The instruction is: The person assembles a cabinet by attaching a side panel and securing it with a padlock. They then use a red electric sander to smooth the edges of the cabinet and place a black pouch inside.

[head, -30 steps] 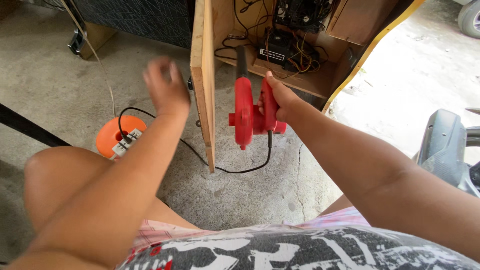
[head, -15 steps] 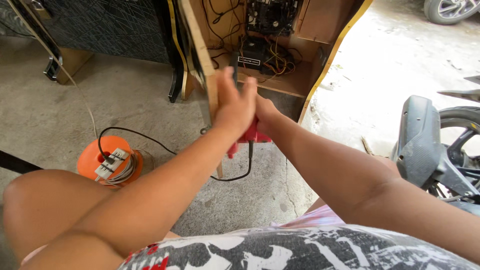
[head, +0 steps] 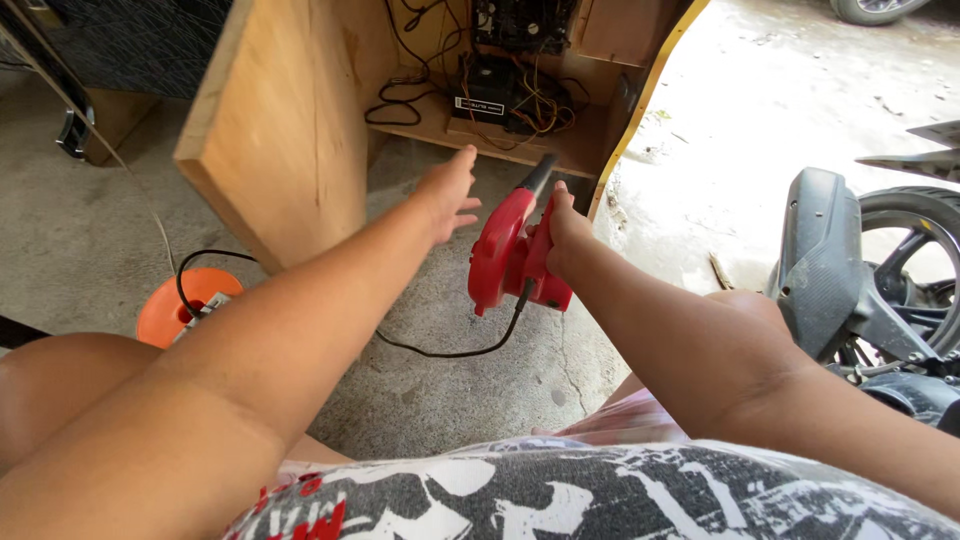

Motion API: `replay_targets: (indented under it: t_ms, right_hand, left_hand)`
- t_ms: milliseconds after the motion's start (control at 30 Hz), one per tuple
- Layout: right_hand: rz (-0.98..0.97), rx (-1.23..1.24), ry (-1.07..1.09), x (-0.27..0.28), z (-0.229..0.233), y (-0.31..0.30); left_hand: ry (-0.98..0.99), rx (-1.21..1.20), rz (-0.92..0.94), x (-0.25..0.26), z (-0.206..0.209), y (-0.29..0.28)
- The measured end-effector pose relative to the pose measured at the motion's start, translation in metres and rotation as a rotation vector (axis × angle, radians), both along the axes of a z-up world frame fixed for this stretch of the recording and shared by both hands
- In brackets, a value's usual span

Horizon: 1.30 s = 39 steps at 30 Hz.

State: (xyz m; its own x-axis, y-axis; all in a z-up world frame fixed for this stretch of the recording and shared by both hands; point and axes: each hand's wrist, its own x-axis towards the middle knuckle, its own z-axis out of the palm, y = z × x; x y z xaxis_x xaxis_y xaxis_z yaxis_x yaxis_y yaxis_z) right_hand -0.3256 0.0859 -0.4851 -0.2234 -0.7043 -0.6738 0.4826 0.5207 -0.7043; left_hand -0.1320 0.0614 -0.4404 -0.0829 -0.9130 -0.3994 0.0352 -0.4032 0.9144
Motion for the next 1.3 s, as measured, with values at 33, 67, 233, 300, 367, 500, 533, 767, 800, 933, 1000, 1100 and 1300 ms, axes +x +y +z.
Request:
replay_targets:
  t_ms: [33,67,233,300,367,500,533,767,800,933,1000,1100,1300]
  right_hand:
    - [0.0,0.006,-0.024,-0.003,-0.001,-0.002]
    - [0.0,0.013,-0.048,-0.007,-0.002,-0.003]
    - [-0.008,-0.023,0.027,-0.009,-0.003,0.001]
    - [-0.04,-0.034,0.039,-0.003,0.005,0.006]
    - [-0.081,-0.05,0.025,0.003,0.013,0.009]
    - [-0.095,-0.102,0.006,0.002,0.021,0.005]
    - [-0.125,-0.113,-0.022,0.0,0.022,0.002]
    - [-0.066,-0.123,0.218,-0.001,0.038,0.006]
    - [-0.08,-0.128,0.223,0.0,0.042,0.007]
    - [-0.111,-0.143,0.231,0.005,0.054,0.011]
    - [-0.114,-0.149,0.209,0.005,0.058,0.012]
    - [-0.113,-0.155,0.153,0.008,0.064,0.011]
    - [-0.154,-0.207,0.106,0.012,0.061,0.009]
  left_hand:
    - [-0.028,0.0,0.008,0.005,-0.001,-0.003]
    - [-0.045,0.011,0.03,0.01,-0.002,-0.004]
    - [-0.119,0.042,0.093,0.029,0.006,0.004]
    - [-0.13,0.048,0.087,0.027,0.011,0.008]
    - [-0.137,0.046,0.083,0.023,0.017,0.012]
    - [-0.172,0.021,0.03,0.021,0.028,0.02]
    - [-0.187,0.012,0.006,0.021,0.03,0.021]
    - [-0.185,0.005,-0.012,0.022,0.027,0.018]
    - [-0.187,0.005,-0.015,0.022,0.026,0.017]
    - [-0.167,-0.01,-0.021,0.03,0.024,0.014]
    - [-0.163,-0.007,-0.011,0.034,0.026,0.011]
    - [-0.019,-0.023,-0.055,0.041,0.033,0.004]
    - [0.633,-0.016,-0.318,0.061,0.05,0.01]
